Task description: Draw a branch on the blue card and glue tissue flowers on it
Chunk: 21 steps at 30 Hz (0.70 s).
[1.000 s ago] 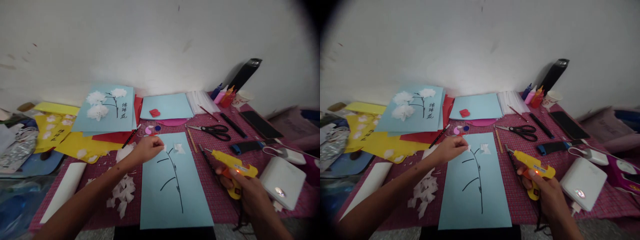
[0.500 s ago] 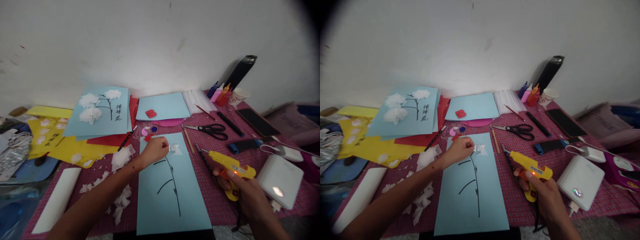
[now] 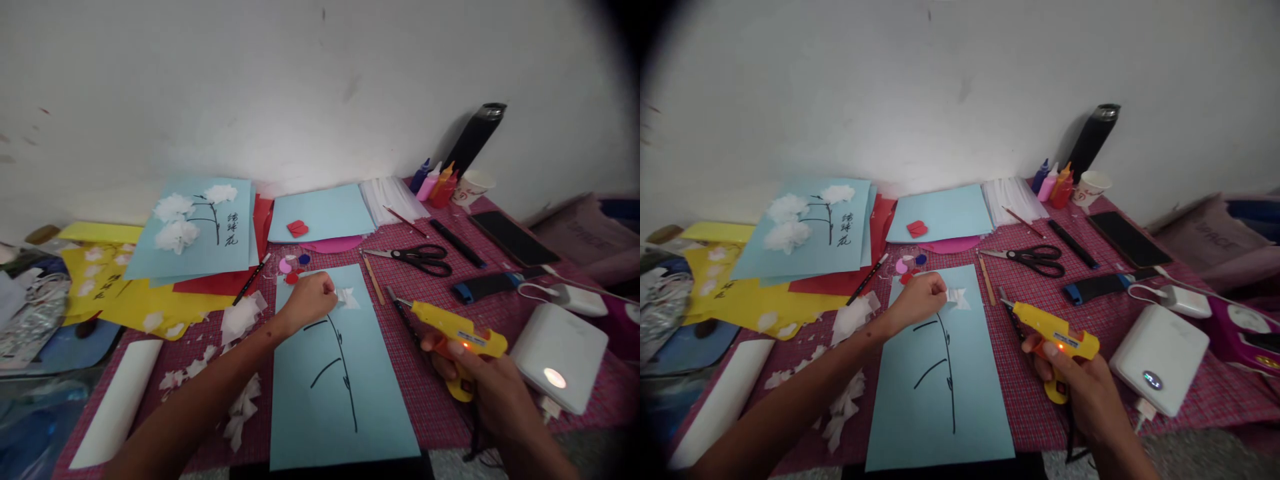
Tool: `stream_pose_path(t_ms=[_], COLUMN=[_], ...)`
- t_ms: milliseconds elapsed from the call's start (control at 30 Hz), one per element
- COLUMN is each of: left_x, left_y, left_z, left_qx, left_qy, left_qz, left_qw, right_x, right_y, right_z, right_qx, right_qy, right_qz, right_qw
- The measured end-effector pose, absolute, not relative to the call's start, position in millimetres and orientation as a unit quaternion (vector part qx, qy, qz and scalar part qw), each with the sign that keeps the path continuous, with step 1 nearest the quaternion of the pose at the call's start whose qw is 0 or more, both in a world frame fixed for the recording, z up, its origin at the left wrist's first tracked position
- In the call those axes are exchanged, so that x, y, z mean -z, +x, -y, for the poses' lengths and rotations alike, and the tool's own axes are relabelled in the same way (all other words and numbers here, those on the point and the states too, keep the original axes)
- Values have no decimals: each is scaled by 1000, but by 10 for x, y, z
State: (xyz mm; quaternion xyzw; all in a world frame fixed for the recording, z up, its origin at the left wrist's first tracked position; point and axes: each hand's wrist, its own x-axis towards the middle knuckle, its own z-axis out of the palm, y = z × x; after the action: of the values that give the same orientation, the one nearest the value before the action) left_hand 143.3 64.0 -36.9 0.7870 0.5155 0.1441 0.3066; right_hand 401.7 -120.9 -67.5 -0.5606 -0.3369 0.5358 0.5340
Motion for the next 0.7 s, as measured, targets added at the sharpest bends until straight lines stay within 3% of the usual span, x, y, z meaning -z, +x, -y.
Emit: stream_pose_path(t_ms=[700], left_x=[299], left_y=[1510], left_z=[-672], left_qx=[-95], left_qy=[813], left_qz=[-476], left_qw=[322], right_x=[678], right_y=[4008], right_z=[1226], right_qx=[-544], right_qy=[-559], right_qz=[341], right_qw=[524])
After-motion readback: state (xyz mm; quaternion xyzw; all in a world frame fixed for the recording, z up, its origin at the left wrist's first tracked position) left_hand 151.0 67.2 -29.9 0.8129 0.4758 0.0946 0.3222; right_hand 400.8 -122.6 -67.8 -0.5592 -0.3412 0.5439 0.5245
